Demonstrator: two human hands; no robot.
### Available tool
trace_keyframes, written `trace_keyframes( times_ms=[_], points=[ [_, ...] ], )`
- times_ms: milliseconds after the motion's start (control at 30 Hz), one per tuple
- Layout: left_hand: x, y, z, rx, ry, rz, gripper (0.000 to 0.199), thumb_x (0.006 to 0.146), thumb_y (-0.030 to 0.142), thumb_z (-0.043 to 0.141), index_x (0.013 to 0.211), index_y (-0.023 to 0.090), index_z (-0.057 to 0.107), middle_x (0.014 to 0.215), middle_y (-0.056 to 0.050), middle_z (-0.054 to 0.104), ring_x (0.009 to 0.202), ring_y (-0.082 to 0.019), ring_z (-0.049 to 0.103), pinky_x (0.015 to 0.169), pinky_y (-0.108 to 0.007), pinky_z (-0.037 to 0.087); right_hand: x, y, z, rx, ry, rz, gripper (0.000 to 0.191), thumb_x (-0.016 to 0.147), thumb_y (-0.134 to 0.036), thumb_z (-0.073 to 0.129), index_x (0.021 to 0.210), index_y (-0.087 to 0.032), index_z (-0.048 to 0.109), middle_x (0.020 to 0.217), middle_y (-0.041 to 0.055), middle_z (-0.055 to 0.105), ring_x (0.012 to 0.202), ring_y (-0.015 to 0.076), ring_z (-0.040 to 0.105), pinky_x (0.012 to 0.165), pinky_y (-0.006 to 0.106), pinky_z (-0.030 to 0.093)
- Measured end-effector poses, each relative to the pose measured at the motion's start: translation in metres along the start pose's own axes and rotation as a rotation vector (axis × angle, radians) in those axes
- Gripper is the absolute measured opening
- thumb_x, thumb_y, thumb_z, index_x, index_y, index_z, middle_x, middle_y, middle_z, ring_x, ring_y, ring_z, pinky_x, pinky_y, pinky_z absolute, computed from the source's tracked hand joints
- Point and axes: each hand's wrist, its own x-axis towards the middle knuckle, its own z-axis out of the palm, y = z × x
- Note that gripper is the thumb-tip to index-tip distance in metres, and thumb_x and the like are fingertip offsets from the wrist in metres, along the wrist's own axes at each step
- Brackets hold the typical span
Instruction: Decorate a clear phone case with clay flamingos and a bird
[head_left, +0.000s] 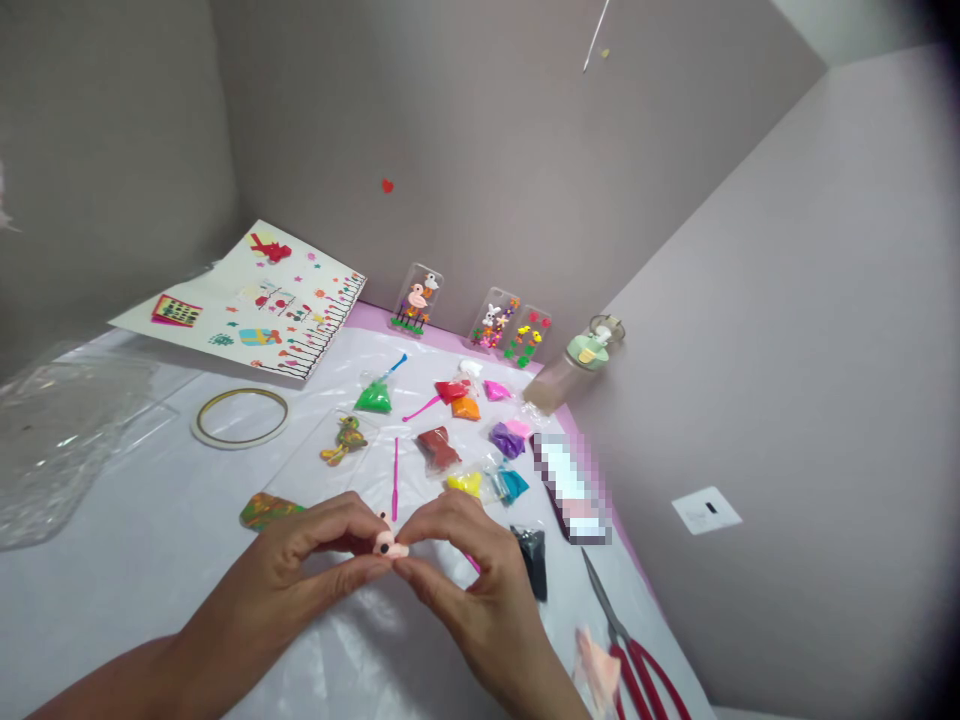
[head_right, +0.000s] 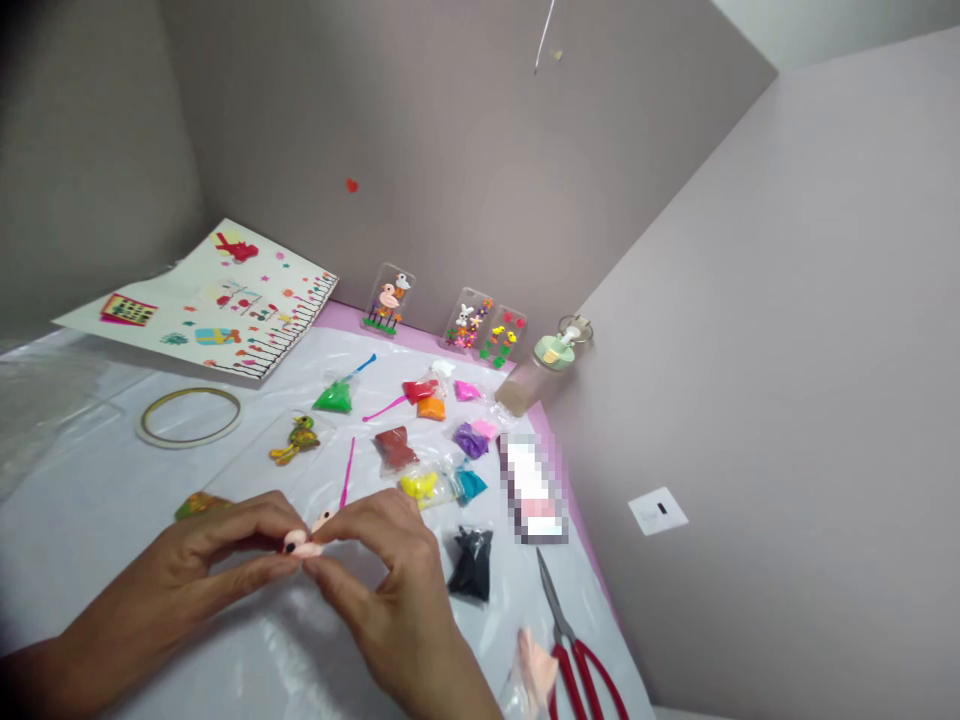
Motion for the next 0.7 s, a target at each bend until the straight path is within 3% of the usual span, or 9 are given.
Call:
trace_keyframes(
  times_ms=[467,700],
  points=[
    [0.002,0.001,0.002,-0.026,0.003,-0.073,0.017,0.088,0.045,0.074,0.086,0.028,0.078,0.090,0.000,0.076,0.091,-0.023,0.070,0.086,-0.030,0.053,-0.001,0.003,0.002,-0.017,0.018,-0.012,0.004,0.096,-0.021,0.079,0.099,-0.023,0.078,0.095,0.0016,0.077,0.094,0.0188,0.069,0.087,0.031,0.052],
    [0.003,-0.008,0.000,-0.099,-0.048,-0.170,0.029,0.090,0.053,0.072,0.084,0.025,0.072,0.081,0.002,0.062,0.082,-0.019,0.059,0.074,-0.027,0.047,0.000,0.001,0.000,-0.025,0.028,0.011,0.007,0.095,-0.022,0.079,0.102,-0.024,0.077,0.096,0.0012,0.075,0.093,0.0191,0.070,0.085,0.031,0.052]
  ],
)
